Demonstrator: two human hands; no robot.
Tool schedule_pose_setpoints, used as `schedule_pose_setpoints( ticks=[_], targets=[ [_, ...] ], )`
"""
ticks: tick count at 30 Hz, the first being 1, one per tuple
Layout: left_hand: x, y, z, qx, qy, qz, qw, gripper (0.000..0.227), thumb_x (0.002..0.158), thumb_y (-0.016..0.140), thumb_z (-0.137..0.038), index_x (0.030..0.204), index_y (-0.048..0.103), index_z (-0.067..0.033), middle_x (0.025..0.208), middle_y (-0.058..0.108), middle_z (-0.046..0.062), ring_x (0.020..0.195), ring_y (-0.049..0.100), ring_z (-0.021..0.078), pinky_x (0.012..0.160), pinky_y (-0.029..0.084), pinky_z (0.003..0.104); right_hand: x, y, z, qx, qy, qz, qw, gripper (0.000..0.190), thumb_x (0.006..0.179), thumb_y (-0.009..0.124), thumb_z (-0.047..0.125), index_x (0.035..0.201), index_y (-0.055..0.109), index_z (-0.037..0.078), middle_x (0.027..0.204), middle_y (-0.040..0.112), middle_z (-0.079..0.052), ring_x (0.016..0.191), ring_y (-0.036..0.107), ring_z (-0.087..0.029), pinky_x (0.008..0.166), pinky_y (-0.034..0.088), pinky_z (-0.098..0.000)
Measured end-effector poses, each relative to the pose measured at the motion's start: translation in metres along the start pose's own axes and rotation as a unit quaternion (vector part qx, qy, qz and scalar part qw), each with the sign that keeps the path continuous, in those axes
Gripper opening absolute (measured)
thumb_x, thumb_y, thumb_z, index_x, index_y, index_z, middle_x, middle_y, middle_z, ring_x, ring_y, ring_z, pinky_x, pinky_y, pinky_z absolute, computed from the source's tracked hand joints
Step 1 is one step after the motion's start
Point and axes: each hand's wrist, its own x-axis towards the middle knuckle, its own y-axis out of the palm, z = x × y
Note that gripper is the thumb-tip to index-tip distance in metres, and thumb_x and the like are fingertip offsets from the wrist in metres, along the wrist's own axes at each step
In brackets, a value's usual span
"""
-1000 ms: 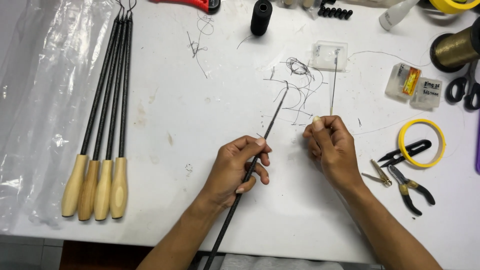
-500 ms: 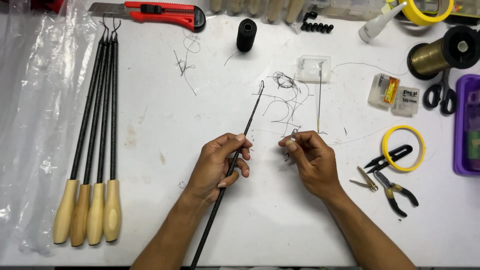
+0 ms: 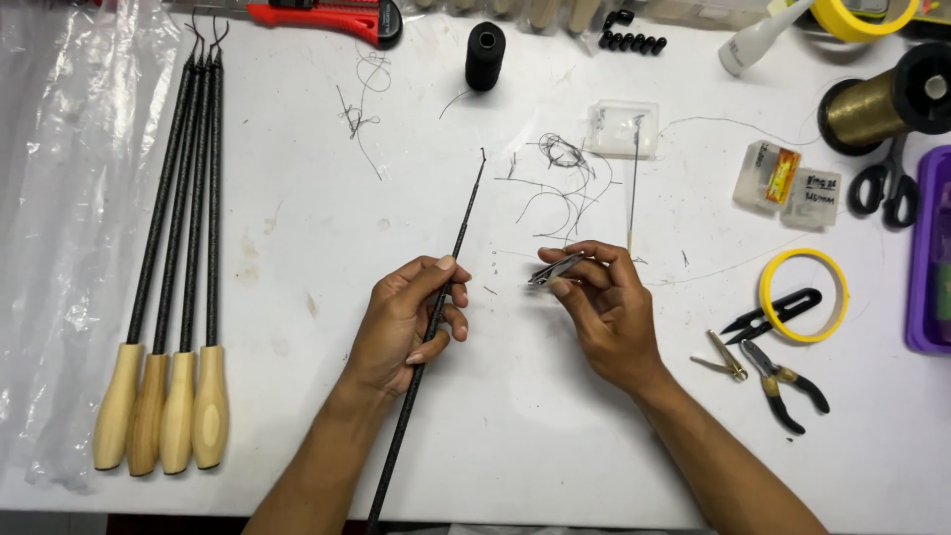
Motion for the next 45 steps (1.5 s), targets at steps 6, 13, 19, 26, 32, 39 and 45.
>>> schedule_pose_setpoints(
  ticks=[6,13,19,26,32,39,45],
  targets=[
    [0.000,-0.005,-0.001,-0.003,-0.007,0.010,1.000,0.025,0.102,0.060,-0.016,0.097,0.064,0.0077,0.072,0.059,0.019,0.046,0.067,0.0260,0.019,0.029,0.015,0.003,0.013,0.007,-0.030,-0.026,-0.004,0.999,0.031,0.093,0.070,-0.004,0.119,0.053,-0.008,0.118,0.074,-0.024,0.108,0.074,-0.028,0.095,0.061,-0.0382],
    [-0.001,-0.007,-0.002,0.001,0.006,0.009,1.000,0.024,0.102,0.060,-0.016,0.097,0.064,0.0071,0.073,0.058,0.019,0.047,0.067,0.0250,0.020,0.029,0.015,0.008,0.025,0.015,-0.065,-0.018,0.007,0.998,0.027,0.093,0.071,-0.003,0.115,0.055,-0.007,0.113,0.075,-0.023,0.105,0.077,-0.031,0.089,0.064,-0.0383],
    [-0.003,-0.006,-0.002,-0.001,0.016,0.007,1.000,0.024,0.102,0.061,-0.016,0.096,0.064,0.0073,0.072,0.058,0.019,0.046,0.066,0.0244,0.020,0.030,0.015,0.010,0.031,0.012,-0.090,-0.012,-0.016,0.996,0.026,0.095,0.073,0.002,0.112,0.056,-0.007,0.108,0.076,-0.022,0.099,0.078,-0.029,0.084,0.065,-0.0355],
    [-0.005,-0.002,-0.003,0.007,0.015,0.010,1.000,0.024,0.101,0.061,-0.016,0.096,0.064,0.0072,0.073,0.058,0.019,0.046,0.066,0.0239,0.020,0.030,0.015,0.010,0.033,0.011,-0.120,-0.024,-0.036,0.992,0.025,0.095,0.075,0.003,0.110,0.057,-0.007,0.105,0.077,-0.023,0.096,0.078,-0.029,0.081,0.064,-0.0351],
    [-0.005,-0.002,-0.003,0.004,0.020,0.008,1.000,0.024,0.101,0.062,-0.015,0.095,0.064,0.0077,0.072,0.057,0.019,0.045,0.066,0.0241,0.020,0.030,0.016,0.010,0.035,0.013,-0.130,-0.027,-0.032,0.991,0.024,0.094,0.075,0.003,0.108,0.057,-0.006,0.104,0.077,-0.023,0.096,0.078,-0.031,0.081,0.065,-0.0359],
    [-0.007,-0.003,-0.005,0.013,0.025,0.014,0.999,0.024,0.101,0.060,-0.015,0.095,0.064,0.0082,0.073,0.057,0.019,0.045,0.065,0.0233,0.020,0.031,0.016,0.009,0.035,0.013,-0.118,-0.048,-0.020,0.992,0.024,0.093,0.075,0.001,0.108,0.058,-0.007,0.106,0.077,-0.023,0.098,0.078,-0.031,0.083,0.064,-0.0356],
    [-0.008,-0.004,-0.004,0.009,0.028,0.013,0.999,0.024,0.101,0.061,-0.015,0.095,0.064,0.0080,0.073,0.057,0.019,0.044,0.065,0.0229,0.020,0.031,0.016,0.007,0.032,0.013,-0.119,-0.060,0.001,0.991,0.026,0.091,0.077,0.000,0.108,0.058,-0.007,0.106,0.077,-0.024,0.098,0.078,-0.031,0.083,0.065,-0.0366]
  ],
)
